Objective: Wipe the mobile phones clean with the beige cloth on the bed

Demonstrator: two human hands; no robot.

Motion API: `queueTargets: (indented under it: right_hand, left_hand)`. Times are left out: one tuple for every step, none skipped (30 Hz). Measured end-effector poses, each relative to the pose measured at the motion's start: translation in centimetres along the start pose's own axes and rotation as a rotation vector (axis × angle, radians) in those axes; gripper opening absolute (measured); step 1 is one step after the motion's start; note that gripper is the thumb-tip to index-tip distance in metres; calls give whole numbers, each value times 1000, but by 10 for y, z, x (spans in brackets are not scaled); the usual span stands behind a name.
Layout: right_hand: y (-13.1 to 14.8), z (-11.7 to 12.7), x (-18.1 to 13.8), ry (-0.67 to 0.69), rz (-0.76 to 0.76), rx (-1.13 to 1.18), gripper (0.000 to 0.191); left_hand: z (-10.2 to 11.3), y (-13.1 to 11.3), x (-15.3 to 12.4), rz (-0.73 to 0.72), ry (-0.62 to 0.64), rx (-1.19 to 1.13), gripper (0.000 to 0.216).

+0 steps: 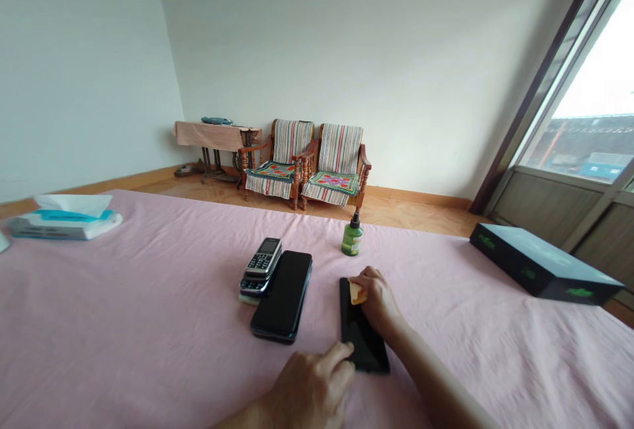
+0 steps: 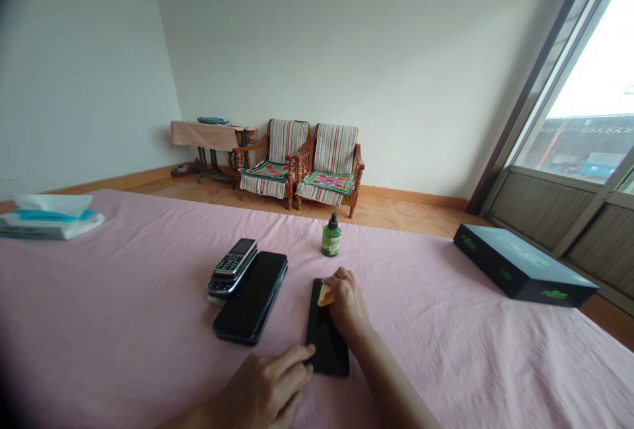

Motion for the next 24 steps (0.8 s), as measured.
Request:
queueTargets:
  right_hand:
    - [2, 0, -2, 0, 11, 18, 35]
    - [4, 0, -6, 2, 22, 34, 34]
    - [8, 0, -10, 4, 35, 48, 32]
    - [12, 2, -15, 6, 46, 64, 30]
    - [18, 4, -20, 9, 57, 84, 28]
    - [24, 7, -26, 11, 65, 110, 27]
    - [30, 11, -32, 22, 74, 147, 26]
    - [36, 14, -36, 49, 87, 196, 25]
    - [42, 17, -40, 89, 106, 251, 27]
    - [47, 19, -43, 132, 124, 301, 31]
    - [50, 21, -43, 164, 135, 334, 36]
    - [48, 25, -41, 169, 129, 345, 40]
    - [43, 28, -37, 147, 109, 333, 42]
    - [35, 30, -31, 98, 73, 302, 40]
    - [25, 32, -25, 38, 28, 260, 37]
    - [15, 31, -18, 3, 0, 232, 33]
    - [7, 27, -11, -16, -13, 216, 30]
    - [1, 22, -4, -26, -17, 202, 30]
    - [-5, 16, 2, -32, -13, 194, 31]
    - [-8, 11, 8, -31, -3, 190, 33]
    - [-10, 7, 12, -27, 12, 189, 35]
    - [-10, 3, 15, -22, 30, 192, 37]
    - [-9, 1, 16, -14, 50, 197, 37]
    - [-7, 0, 15, -10, 69, 202, 36]
  left_hand:
    - [-1, 0, 0, 9, 17, 11, 33]
    - [-3, 1, 0, 17, 33, 18, 34]
    - [-3, 1, -1, 25, 41, 19, 34]
    - [-3, 1, -1, 32, 37, 10, 34]
    - [-2, 1, -1, 38, 29, -8, 33]
    - [-1, 1, -2, 42, 22, -30, 32]
    - [1, 1, -2, 44, 13, -53, 31]
    - [4, 0, -2, 40, 4, -74, 30]
    - [7, -1, -2, 33, -3, -95, 29]
    - [10, -2, -2, 25, -7, -111, 27]
    - [12, -3, -2, 21, -10, -120, 25]
    - [15, -4, -2, 17, -12, -122, 22]
    - [16, -5, -2, 17, -16, -121, 20]
    - [17, -5, -2, 20, -21, -116, 19]
    - [17, -5, -3, 21, -27, -112, 19]
    - [15, -5, -3, 19, -32, -112, 20]
    - [14, -5, -4, 17, -38, -113, 22]
    - [12, -5, -5, 18, -44, -113, 24]
    - [9, -4, -6, 17, -46, -113, 25]
    - [7, -3, -6, 16, -44, -110, 25]
    - [5, -2, -6, 16, -44, -105, 24]
    - [4, -1, -6, 16, -43, -101, 22]
    - [4, -1, -6, 14, -43, -98, 21]
    - [4, -1, -6, 5, -43, -97, 20]
Point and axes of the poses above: each hand's wrist, its own x-axis towards the middle knuckle, its own z-axis out of the back of the hand, y = z × x, the point moved 8 cm from there along x, towards the middle knuckle, and after that the axes turned 7 degrees about z, right-handed, at the moved point
